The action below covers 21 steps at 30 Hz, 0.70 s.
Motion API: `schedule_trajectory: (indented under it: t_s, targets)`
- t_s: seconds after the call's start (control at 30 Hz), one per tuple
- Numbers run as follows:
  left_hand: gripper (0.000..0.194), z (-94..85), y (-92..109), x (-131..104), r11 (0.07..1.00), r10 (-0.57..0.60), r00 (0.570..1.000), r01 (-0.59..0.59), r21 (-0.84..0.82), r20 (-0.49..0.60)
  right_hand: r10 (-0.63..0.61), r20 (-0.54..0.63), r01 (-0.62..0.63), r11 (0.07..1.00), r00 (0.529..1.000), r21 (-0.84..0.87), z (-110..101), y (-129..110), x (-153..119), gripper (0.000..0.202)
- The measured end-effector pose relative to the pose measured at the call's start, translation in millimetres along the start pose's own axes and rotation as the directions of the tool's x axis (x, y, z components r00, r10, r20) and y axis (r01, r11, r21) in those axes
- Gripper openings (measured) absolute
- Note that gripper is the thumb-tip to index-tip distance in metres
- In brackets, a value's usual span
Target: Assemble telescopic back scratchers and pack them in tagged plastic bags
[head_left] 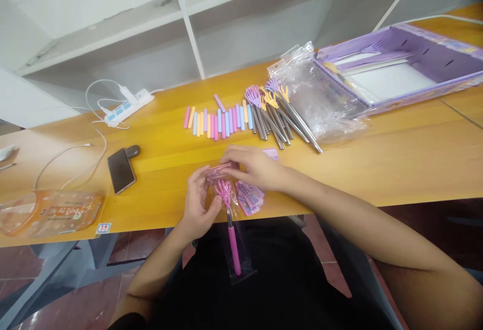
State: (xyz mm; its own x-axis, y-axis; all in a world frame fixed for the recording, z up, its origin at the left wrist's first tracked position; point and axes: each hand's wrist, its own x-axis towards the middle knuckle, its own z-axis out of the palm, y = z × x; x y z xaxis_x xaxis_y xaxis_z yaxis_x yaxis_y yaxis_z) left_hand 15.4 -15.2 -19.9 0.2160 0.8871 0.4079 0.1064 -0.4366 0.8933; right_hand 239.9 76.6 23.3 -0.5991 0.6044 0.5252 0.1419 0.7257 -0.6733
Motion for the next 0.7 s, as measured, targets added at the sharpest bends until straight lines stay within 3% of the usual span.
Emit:
schedule_trajectory:
  t_s: [0.13, 0.27, 0.47, 0.7]
  targets:
    - [0.057, -3.6, 1.5, 4.5, 0.992, 0.050, 0.999, -0.051, 0.117, 0.014, 0.089, -0.022, -0.087, 0.994, 0.996, 0.064, 0.3, 1.1, 0.7, 0.021]
    - [0.048, -8.3, 8.2, 8.2, 0.961, 0.008, 0.998, -0.026, 0.276, 0.065, 0.169, -0.012, -0.167, 0.979, 0.985, 0.121, 0.9, 2.3, 1.4, 0.020]
    - [0.045, -7.8, 10.7, 8.2, 0.983, -0.077, 0.997, 0.074, 0.167, 0.012, 0.271, 0.069, -0.279, 0.941, 0.960, 0.190, -0.6, 0.6, 3.1, 0.018]
    - [0.036, -8.1, 13.6, 8.7, 0.983, -0.099, 0.994, 0.091, 0.160, 0.043, 0.269, 0.112, -0.288, 0.931, 0.957, 0.224, 0.1, 1.1, 1.2, 0.010]
